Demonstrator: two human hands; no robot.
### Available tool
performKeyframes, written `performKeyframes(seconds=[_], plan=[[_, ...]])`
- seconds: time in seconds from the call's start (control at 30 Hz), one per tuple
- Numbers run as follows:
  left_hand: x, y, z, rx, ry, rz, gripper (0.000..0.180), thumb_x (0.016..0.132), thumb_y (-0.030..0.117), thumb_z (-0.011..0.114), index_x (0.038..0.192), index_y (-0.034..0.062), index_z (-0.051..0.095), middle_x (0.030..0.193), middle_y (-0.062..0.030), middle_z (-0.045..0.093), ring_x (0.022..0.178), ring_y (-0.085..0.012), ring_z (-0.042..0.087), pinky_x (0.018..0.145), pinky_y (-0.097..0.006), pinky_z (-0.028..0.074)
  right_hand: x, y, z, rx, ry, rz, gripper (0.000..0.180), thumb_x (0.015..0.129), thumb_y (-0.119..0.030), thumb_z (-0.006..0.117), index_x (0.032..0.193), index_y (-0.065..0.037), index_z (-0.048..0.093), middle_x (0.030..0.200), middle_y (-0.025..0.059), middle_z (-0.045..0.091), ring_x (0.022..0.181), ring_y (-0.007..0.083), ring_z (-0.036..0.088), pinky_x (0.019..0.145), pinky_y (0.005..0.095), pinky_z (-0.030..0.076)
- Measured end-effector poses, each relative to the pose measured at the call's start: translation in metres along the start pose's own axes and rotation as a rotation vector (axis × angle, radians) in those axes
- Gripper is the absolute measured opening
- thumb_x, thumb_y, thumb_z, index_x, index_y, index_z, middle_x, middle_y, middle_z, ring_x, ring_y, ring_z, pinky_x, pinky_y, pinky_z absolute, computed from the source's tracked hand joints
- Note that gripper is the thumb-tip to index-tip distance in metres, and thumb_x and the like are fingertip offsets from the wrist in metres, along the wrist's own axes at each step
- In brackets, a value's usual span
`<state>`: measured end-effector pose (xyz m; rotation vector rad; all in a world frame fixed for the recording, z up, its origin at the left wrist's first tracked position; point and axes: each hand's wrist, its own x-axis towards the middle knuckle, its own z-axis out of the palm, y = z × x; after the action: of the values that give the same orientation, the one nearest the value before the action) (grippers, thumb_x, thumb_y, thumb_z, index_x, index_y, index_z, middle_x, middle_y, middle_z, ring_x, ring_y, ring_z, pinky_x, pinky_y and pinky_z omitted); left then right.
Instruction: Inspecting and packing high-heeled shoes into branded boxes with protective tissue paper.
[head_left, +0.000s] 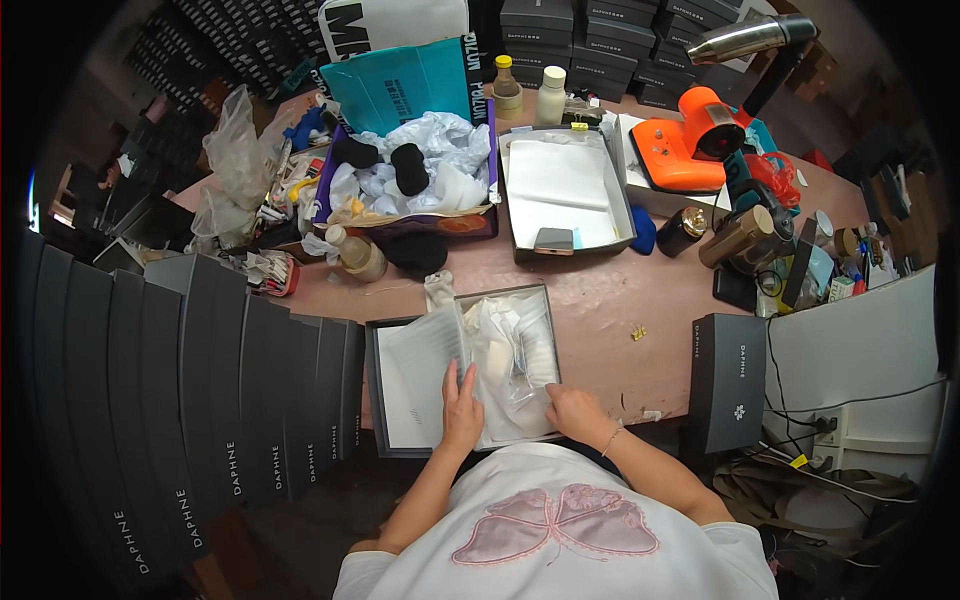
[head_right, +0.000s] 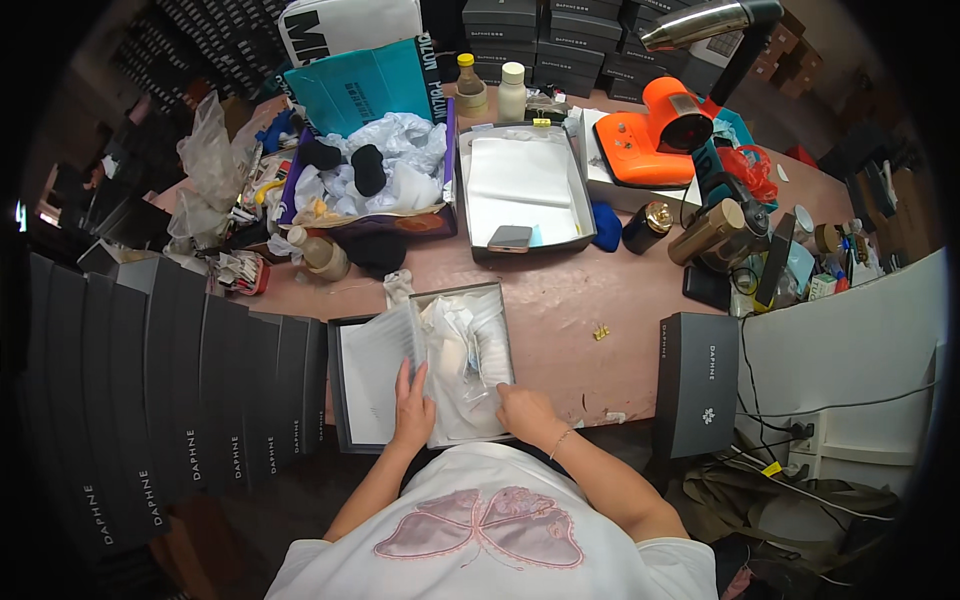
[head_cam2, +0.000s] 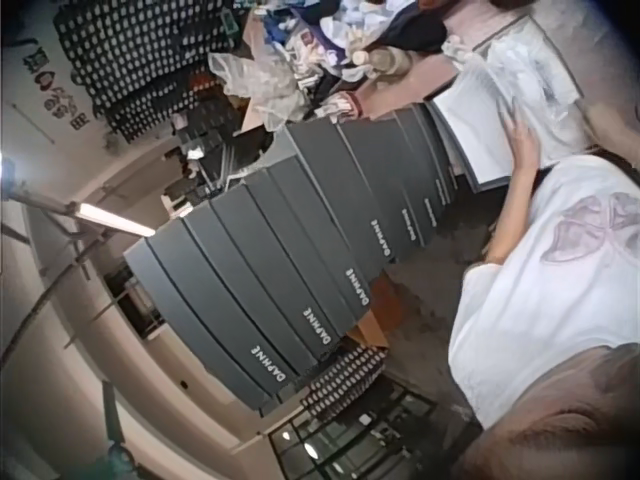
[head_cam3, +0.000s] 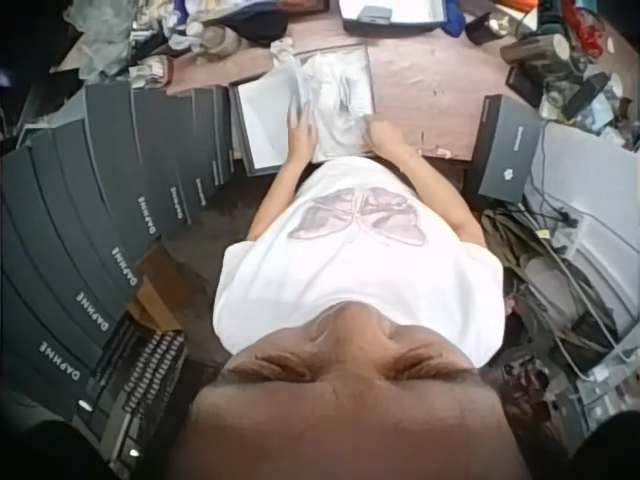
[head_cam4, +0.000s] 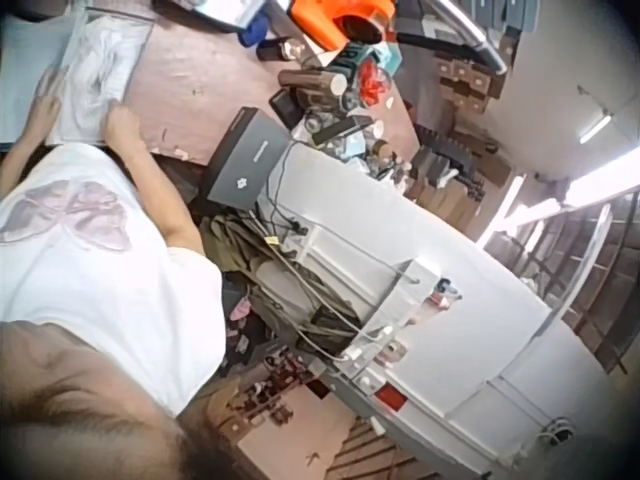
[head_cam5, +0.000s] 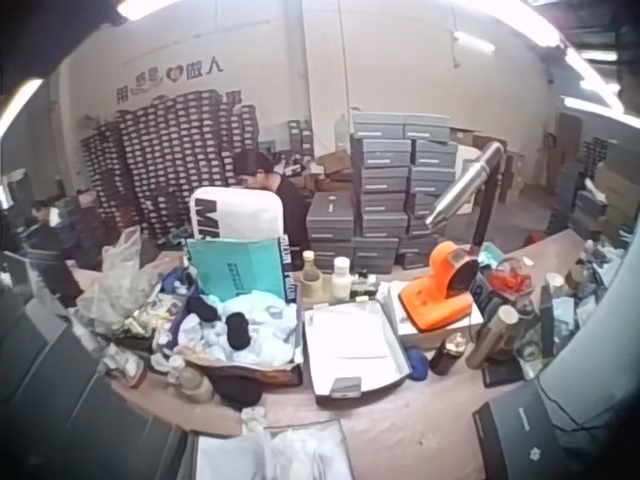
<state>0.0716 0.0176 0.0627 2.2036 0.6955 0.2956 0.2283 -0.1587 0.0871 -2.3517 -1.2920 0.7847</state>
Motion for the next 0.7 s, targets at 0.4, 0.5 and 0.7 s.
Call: performKeyframes(seconds=[0.4, 0.5, 0.7], plan=[[0.035, -0.031, -0.007, -1.075, -0.064, -0.587, 0.019, 0.094, 0.01, 0.055, 0.112, 0.003, 0.053, 0.098, -0.0054, 0.063, 0.081, -0.0096, 0.06, 0.069, -0.023, 0.051, 0.006, -0.037, 0.059, 0.07, 0.2, 0.034, 0.031, 0.079, -0.026, 0.069, 0.094, 0.001, 0.065, 0.082, 0.0126, 0.065, 0.077, 0.0296, 0.064, 0.067, 0.0399, 0.05], [0.04, -0.019, -0.022, -1.126, -0.03, -0.672, 0.018, 0.094, 0.008, 0.053, 0.111, 0.0029, 0.052, 0.097, -0.0071, 0.063, 0.082, -0.0126, 0.061, 0.07, -0.025, 0.052, 0.02, -0.043, 0.091, -0.418, 0.334, -0.009, 0.033, 0.072, -0.036, 0.071, 0.084, -0.006, 0.064, 0.081, 0.0098, 0.062, 0.081, 0.0266, 0.061, 0.067, 0.0412, 0.046], [0.052, -0.016, -0.043, -1.296, 0.115, -0.615, 0.018, 0.094, 0.007, 0.05, 0.112, 0.0029, 0.051, 0.101, -0.0088, 0.062, 0.085, -0.0153, 0.06, 0.071, -0.029, 0.052, 0.035, -0.046, 0.053, 0.008, -0.164, 0.187, 0.032, 0.08, -0.028, 0.062, 0.098, -0.001, 0.062, 0.1, 0.0137, 0.066, 0.093, 0.0264, 0.063, 0.076, 0.0386, 0.048]])
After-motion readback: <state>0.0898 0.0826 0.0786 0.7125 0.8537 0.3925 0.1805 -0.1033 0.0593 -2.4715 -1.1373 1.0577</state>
